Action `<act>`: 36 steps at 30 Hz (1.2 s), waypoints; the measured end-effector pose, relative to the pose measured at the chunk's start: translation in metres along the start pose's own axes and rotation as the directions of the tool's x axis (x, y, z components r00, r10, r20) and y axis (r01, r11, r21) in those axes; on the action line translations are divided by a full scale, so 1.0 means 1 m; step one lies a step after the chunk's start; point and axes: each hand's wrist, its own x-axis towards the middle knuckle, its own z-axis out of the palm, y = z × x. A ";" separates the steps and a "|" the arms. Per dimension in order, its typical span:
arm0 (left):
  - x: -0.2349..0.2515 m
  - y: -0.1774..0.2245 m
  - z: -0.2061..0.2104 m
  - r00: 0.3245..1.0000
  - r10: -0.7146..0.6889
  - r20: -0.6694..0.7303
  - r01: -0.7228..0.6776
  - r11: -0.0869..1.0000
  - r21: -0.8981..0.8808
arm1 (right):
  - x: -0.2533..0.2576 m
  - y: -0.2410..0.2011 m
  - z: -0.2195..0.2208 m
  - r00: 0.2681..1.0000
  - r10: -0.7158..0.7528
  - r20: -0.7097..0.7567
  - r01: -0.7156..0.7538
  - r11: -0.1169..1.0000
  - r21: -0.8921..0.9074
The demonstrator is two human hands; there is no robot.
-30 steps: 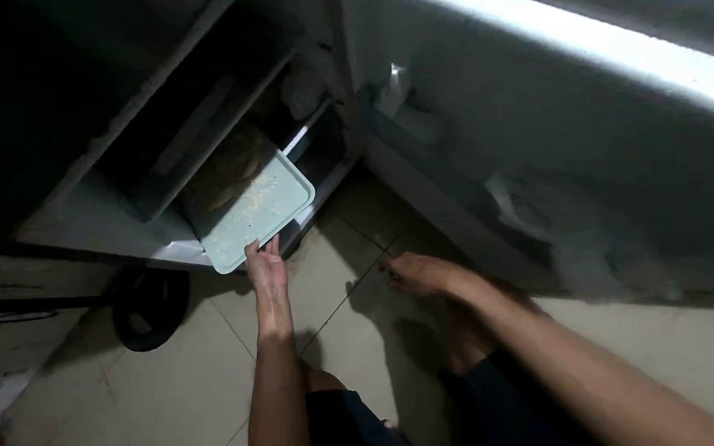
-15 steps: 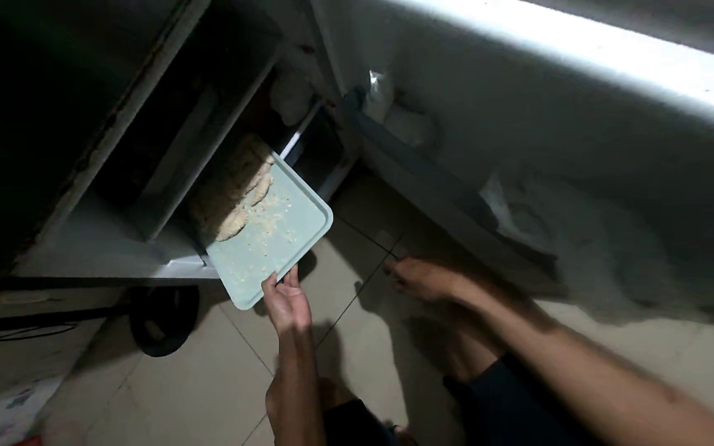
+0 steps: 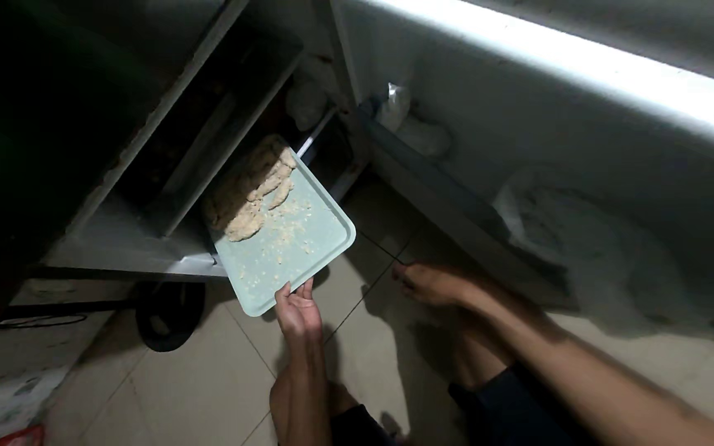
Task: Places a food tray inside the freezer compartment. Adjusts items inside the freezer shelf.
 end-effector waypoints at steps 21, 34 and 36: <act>-0.043 0.013 -0.039 0.986 -0.162 0.029 0.152 0.964 0.216 | 0.016 -0.069 -0.060 0.452 -0.463 -0.763 0.348 0.879 -0.326; -0.052 0.014 -0.051 0.975 -0.218 0.031 0.208 0.958 0.199 | 0.082 -0.101 -0.087 0.638 -0.583 -0.503 0.228 0.766 -0.601; -0.051 0.015 -0.053 0.974 -0.224 0.023 0.215 0.956 0.201 | 0.085 -0.100 -0.087 0.641 -0.589 -0.493 0.215 0.753 -0.622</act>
